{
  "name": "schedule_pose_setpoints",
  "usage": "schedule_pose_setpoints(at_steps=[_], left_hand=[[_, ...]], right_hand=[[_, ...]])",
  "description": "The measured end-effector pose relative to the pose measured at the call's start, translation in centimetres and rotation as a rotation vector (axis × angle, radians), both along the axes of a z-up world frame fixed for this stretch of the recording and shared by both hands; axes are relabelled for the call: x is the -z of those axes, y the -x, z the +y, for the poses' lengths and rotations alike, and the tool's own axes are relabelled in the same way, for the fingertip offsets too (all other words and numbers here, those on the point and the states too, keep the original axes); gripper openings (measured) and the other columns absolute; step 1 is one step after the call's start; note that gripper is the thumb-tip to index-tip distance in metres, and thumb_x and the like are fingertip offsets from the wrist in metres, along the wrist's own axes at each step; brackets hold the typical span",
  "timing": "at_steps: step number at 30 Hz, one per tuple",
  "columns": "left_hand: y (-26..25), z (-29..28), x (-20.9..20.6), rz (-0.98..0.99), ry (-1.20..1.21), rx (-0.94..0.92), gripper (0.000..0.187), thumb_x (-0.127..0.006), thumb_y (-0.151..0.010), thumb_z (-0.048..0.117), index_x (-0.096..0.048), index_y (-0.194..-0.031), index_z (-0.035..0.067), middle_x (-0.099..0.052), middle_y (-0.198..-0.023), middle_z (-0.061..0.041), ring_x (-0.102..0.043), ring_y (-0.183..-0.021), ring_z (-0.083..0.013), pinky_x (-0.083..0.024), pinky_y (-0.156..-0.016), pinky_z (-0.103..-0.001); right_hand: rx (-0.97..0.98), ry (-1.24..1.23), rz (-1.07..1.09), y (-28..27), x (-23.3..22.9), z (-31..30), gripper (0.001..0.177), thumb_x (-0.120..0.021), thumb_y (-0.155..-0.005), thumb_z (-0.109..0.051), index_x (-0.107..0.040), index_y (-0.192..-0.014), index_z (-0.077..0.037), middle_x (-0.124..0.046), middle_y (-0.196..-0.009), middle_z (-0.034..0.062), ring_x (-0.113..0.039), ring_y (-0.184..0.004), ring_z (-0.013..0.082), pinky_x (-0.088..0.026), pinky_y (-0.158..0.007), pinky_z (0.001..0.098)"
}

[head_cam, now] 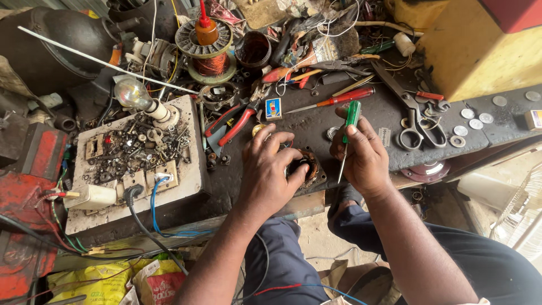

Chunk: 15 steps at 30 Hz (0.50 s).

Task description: The person uses a green-handled screwdriver to adjust internal components of a cylindrical electrical part with wires. They repeatedly probe and tighten connections inside the housing while holding it with the other hand.

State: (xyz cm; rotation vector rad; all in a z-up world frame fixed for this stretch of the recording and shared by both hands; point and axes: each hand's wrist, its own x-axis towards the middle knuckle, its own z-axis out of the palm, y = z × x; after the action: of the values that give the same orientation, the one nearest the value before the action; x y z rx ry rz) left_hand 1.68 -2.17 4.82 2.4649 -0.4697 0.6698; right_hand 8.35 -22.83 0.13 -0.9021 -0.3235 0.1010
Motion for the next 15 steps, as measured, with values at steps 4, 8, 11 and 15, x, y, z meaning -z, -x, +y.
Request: schedule_pose_setpoints(at_steps=[4, 8, 11, 15], left_hand=[[-0.4, -0.5, -0.1, 0.027, 0.003, 0.012, 0.011, -0.081, -0.08, 0.021, -0.077, -0.086, 0.013, -0.065, -0.125, -0.006, -0.045, -0.139, -0.035, -0.03, -0.114, -0.053], [0.2, -0.3, 0.1, 0.011, 0.042, 0.02, 0.009, -0.079, -0.082, 0.018, -0.073, -0.084, 0.011, -0.065, -0.127, -0.007, -0.045, -0.14, -0.0356, -0.031, -0.116, -0.052], [0.7, 0.1, 0.5, 0.008, 0.091, 0.027, 0.009, -0.077, -0.08, 0.015, -0.07, -0.082, 0.009, -0.064, -0.129, -0.009, -0.045, -0.14, -0.0371, -0.031, -0.117, -0.052], [0.9, 0.3, 1.4, -0.036, 0.136, 0.026, 0.008, -0.074, -0.08, 0.012, -0.067, -0.083, 0.008, -0.063, -0.133, -0.01, -0.045, -0.142, -0.0384, -0.032, -0.118, -0.052]], right_hand=[[0.014, 0.05, 0.026, 0.0, 0.1, -0.2, 0.048, -0.054, -0.106, -0.019, -0.047, -0.148, 0.004, -0.054, -0.078, 0.0039, -0.048, -0.07, 0.0117, -0.04, -0.067, 0.0263], [-0.009, 0.032, 0.017, 0.0, 0.1, -0.1, 0.048, -0.054, -0.107, -0.019, -0.046, -0.149, 0.003, -0.055, -0.079, 0.0037, -0.049, -0.071, 0.0113, -0.04, -0.067, 0.0261], [-0.006, 0.037, 0.015, 0.0, 0.1, -0.1, 0.048, -0.054, -0.107, -0.019, -0.046, -0.149, 0.004, -0.054, -0.078, 0.0033, -0.049, -0.071, 0.0113, -0.04, -0.067, 0.0262], [-0.007, 0.055, -0.009, 0.1, 0.1, -0.1, 0.048, -0.054, -0.108, -0.019, -0.047, -0.149, 0.003, -0.054, -0.079, 0.003, -0.049, -0.071, 0.0109, -0.04, -0.067, 0.0259]])
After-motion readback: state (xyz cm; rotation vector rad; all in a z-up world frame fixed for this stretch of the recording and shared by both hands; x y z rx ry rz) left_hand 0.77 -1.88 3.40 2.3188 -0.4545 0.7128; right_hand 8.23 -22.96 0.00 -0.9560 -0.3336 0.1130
